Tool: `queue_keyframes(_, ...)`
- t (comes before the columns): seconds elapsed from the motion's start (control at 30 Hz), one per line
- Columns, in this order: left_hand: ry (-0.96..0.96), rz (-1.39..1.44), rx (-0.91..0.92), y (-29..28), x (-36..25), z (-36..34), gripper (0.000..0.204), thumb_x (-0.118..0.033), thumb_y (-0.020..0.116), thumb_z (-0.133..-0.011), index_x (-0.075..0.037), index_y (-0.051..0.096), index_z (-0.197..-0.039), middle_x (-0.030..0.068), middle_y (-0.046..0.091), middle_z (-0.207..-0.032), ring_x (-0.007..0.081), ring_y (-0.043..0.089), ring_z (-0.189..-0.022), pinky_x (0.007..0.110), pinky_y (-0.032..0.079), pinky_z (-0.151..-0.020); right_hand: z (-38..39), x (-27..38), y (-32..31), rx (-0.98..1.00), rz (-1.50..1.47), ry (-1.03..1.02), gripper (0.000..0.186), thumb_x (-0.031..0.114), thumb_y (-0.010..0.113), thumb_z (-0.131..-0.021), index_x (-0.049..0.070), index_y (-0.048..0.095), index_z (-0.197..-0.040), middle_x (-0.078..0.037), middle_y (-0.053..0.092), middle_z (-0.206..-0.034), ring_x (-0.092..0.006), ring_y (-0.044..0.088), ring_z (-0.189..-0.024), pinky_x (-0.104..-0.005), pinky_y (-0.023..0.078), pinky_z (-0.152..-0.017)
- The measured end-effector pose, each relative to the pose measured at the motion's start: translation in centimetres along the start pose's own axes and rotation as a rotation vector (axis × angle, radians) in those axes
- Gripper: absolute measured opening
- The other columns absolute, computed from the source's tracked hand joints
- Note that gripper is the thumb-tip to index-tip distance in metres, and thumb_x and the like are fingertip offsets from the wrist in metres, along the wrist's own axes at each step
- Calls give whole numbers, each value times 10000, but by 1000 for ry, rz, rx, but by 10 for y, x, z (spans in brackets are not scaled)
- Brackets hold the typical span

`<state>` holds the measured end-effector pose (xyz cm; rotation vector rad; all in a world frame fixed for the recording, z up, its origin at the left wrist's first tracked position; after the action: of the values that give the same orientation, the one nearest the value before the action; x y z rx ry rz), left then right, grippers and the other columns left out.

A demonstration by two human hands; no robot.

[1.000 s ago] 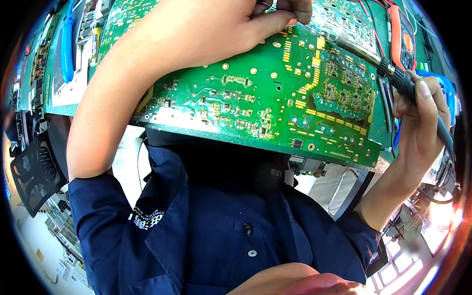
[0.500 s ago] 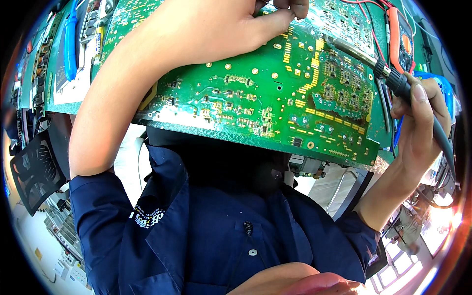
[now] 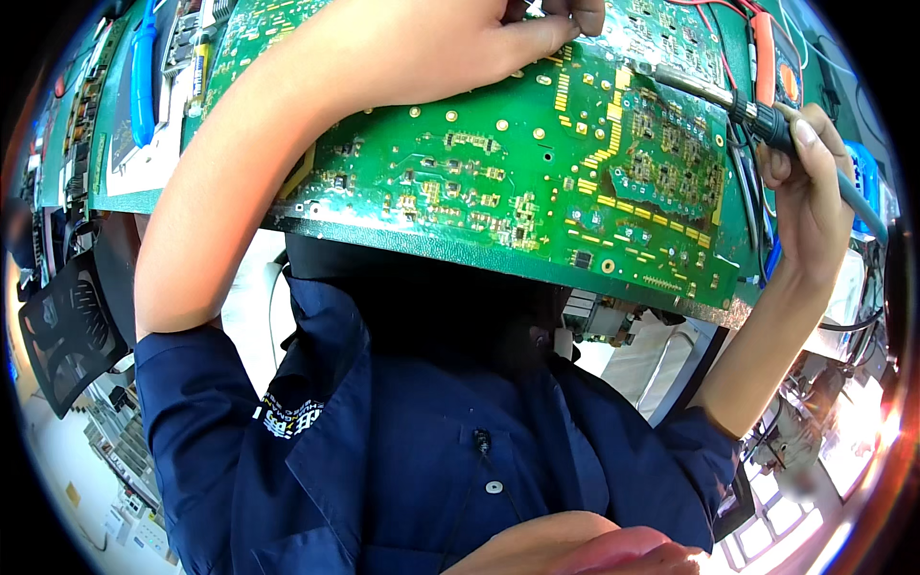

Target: The person uses a soldering iron and a desoldering pump to manipulate components on a large green circuit board at a repair bench.

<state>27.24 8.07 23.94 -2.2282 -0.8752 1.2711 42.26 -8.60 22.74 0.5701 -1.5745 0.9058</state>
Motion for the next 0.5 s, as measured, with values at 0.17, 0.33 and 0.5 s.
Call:
queue_keyframes(0.17, -122, 2, 22, -1, -3, -2, 98, -11, 593, -765, -1, 641, -850, 105, 583, -775, 207, 571, -649, 297, 446, -567, -3, 1, -2, 45, 59, 4, 255, 215, 578, -898, -38, 607, -904, -31, 519, -641, -76, 477, -592, -196, 372, -567)
queue_keyframes(0.33, -95, -98, 62, -4, -22, -4, 87, -19, 602, -774, -9, 645, -850, 100, 585, -769, 211, 574, -651, 301, 450, -569, -8, 20, 4, 51, 220, -42, 271, 233, 592, -893, -37, 608, -885, -34, 522, -634, -83, 478, -594, -199, 381, -596)
queue_keyframes(0.5, -32, 0, 34, -1, -6, -1, 80, -21, 614, -782, -14, 650, -853, 110, 596, -776, 256, 589, -684, 330, 470, -610, -9, 19, 2, 57, 188, -71, 272, 234, 600, -889, -37, 603, -867, -42, 529, -630, -94, 485, -601, -223, 396, -626)
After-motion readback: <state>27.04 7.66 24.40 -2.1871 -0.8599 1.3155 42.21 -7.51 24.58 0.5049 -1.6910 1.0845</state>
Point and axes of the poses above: each hand's wrist, its own z-axis away from the middle knuckle, its own y-axis out of the palm, x = y × z, the point moved 10 cm from there along -z, towards the middle knuckle
